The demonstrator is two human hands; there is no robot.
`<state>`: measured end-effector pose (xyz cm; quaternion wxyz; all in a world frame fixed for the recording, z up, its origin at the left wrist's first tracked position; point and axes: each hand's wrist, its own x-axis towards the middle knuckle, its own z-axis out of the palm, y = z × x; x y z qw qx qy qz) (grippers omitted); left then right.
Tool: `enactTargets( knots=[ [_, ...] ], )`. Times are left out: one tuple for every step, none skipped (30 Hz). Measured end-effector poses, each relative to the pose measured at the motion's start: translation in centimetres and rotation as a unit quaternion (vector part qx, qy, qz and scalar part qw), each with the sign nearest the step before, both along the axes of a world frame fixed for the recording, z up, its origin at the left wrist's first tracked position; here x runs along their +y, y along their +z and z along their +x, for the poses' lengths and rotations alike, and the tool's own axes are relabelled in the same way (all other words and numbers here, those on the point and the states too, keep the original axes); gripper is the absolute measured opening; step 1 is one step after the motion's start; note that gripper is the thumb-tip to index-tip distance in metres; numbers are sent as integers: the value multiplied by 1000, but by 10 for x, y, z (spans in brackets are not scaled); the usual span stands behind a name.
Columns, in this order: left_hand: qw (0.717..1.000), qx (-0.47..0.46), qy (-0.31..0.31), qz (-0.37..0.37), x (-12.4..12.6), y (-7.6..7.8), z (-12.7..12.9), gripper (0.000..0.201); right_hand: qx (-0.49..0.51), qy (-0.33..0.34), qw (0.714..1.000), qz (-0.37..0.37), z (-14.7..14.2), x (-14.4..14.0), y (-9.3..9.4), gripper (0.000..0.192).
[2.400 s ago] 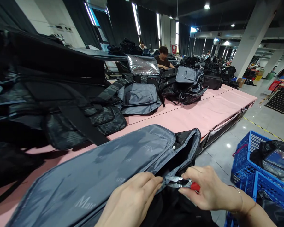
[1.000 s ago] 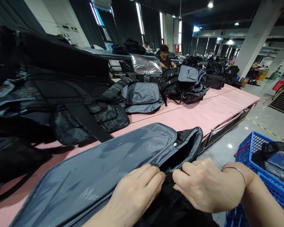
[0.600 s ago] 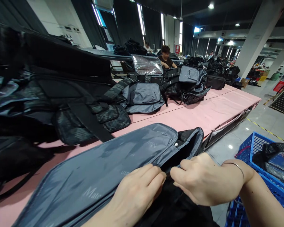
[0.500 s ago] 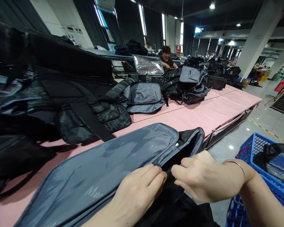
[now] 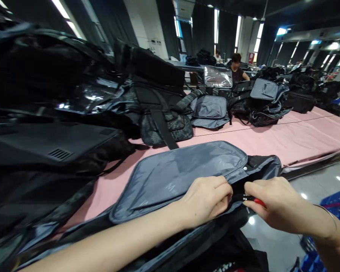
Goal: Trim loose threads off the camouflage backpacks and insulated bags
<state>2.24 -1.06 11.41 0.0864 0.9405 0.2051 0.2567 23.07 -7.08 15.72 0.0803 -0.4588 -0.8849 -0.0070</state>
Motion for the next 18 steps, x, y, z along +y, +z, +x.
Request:
enactTargets(
  knots=[
    [999, 0, -10, -31, 5, 2, -2, 17, 27, -7, 1000, -3, 1, -1, -3, 17],
    [998, 3, -22, -63, 10, 5, -4, 15, 60, -11, 998, -10, 3, -2, -6, 17],
    [995, 6, -32, -95, 16, 9, -6, 12, 94, -9, 995, -22, 3, -5, -9, 16],
    [991, 9, -38, -126, 21, 12, -8, 10, 123, -6, 992, -34, 4, -8, -14, 14],
    [987, 11, -42, -153, 26, 16, -10, 8, 144, -3, 989, -41, 5, -10, -19, 15],
    [984, 13, -45, -174, 30, 20, -12, 7, 153, -1, 987, -37, 7, -13, -27, 21],
    [981, 15, -50, -187, 33, 23, -13, 7, 152, -6, 988, -22, 8, -14, -35, 28],
    [980, 20, -58, -191, 34, 26, -14, 9, 143, -10, 990, 2, 11, -15, -45, 33],
    [980, 30, -73, -184, 34, 29, -15, 12, 135, -9, 991, 24, 13, -14, -54, 34],
    [981, 47, -91, -165, 33, 31, -17, 15, 131, -1, 991, 34, 16, -12, -62, 33],
    [982, 71, -108, -134, 31, 32, -19, 19, 134, 14, 990, 34, 19, -10, -68, 28],
    [983, 101, -121, -95, 28, 34, -22, 22, 143, 32, 989, 22, 21, -8, -72, 23],
    [982, 131, -124, -52, 26, 34, -26, 27, 157, 49, 986, 5, 23, -7, -73, 20],
    [980, 159, -118, -11, 25, 35, -32, 32, 173, 65, 983, -13, 25, -6, -71, 20],
    [978, 181, -104, 23, 26, 37, -39, 35, 182, 76, 980, -34, 27, -7, -67, 19],
    [976, 195, -79, 48, 30, 39, -48, 38, 183, 90, 977, -58, 29, -9, -62, 19],
    [976, 204, -50, 65, 35, 41, -58, 40, 173, 115, 975, -80, 30, -12, -56, 20],
    [975, 208, -11, 76, 43, 44, -68, 43, 153, 151, 971, -103, 31, -16, -52, 24]
  ],
)
